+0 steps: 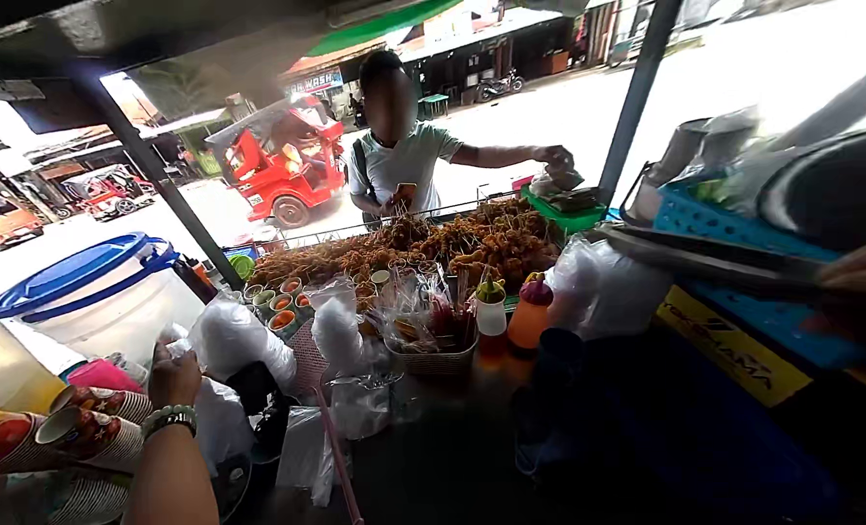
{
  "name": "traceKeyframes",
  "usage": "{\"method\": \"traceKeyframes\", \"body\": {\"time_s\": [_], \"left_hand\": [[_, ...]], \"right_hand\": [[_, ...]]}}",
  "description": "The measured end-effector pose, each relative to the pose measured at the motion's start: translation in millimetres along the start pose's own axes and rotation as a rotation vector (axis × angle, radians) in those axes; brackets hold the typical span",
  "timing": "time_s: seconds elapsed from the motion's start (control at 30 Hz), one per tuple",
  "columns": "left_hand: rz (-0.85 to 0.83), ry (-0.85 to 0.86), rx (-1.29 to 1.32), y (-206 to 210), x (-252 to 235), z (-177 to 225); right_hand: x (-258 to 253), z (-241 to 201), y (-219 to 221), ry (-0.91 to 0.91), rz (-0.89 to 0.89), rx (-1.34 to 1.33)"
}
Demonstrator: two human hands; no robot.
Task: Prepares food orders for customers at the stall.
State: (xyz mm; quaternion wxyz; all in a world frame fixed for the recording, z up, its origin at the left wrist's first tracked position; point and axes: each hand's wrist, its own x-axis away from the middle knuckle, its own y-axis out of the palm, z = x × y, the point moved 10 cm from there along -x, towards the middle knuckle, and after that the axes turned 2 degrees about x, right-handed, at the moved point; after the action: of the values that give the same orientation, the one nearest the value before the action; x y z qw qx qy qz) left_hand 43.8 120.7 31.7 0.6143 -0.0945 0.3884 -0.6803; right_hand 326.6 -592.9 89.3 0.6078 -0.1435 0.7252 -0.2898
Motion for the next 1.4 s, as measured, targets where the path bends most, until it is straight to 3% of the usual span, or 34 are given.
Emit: {"method": "traceKeyframes", "body": {"time_s": [0.1,0.2,0.33,0.47,0.6,0.77,0.9,0.97,1.0,1.07,1.2,1.27,1.4], "left_hand": [[-0.068,-0.033,-0.052,22,-14,-14],[-0.025,-0.068,-0.129,25,-27,-25],[0.082,-0.066,-0.108,11,-39,-22],[0.072,-0.076,0.072,-3,-44,-10],[0.144,0.020,0.445,-17,-52,16],[0.227,0.196,0.111,-56,-41,74],[0.246,0.393,0.011,-90,10,140],[0.302,0.611,0.009,-101,9,134],[0.308,0.602,0.049,-105,7,129],[0.261,0.430,0.099,-109,12,117],[0.109,0.176,0.218,-99,68,124],[0.064,0.111,0.223,-92,101,135],[-0.060,0.050,0.197,-68,132,133]], "right_hand": [[25,-44,88,-0.089,-0.088,-0.134],[84,-49,177,0.009,-0.108,-0.066],[142,-55,258,0.210,-0.295,-0.335],[158,-45,279,0.552,-0.297,-0.531],[159,-20,277,0.829,-0.048,-0.305],[152,-9,274,0.973,0.060,-0.154],[128,-20,259,0.823,0.197,-0.128],[102,-31,259,0.639,0.186,-0.237],[84,-39,264,0.531,0.144,-0.333],[48,-62,279,0.344,0.004,-0.520],[-11,-129,303,0.113,-0.347,-0.767],[-32,-152,301,0.079,-0.390,-0.811],[-61,-171,278,0.057,-0.305,-0.879]]}}
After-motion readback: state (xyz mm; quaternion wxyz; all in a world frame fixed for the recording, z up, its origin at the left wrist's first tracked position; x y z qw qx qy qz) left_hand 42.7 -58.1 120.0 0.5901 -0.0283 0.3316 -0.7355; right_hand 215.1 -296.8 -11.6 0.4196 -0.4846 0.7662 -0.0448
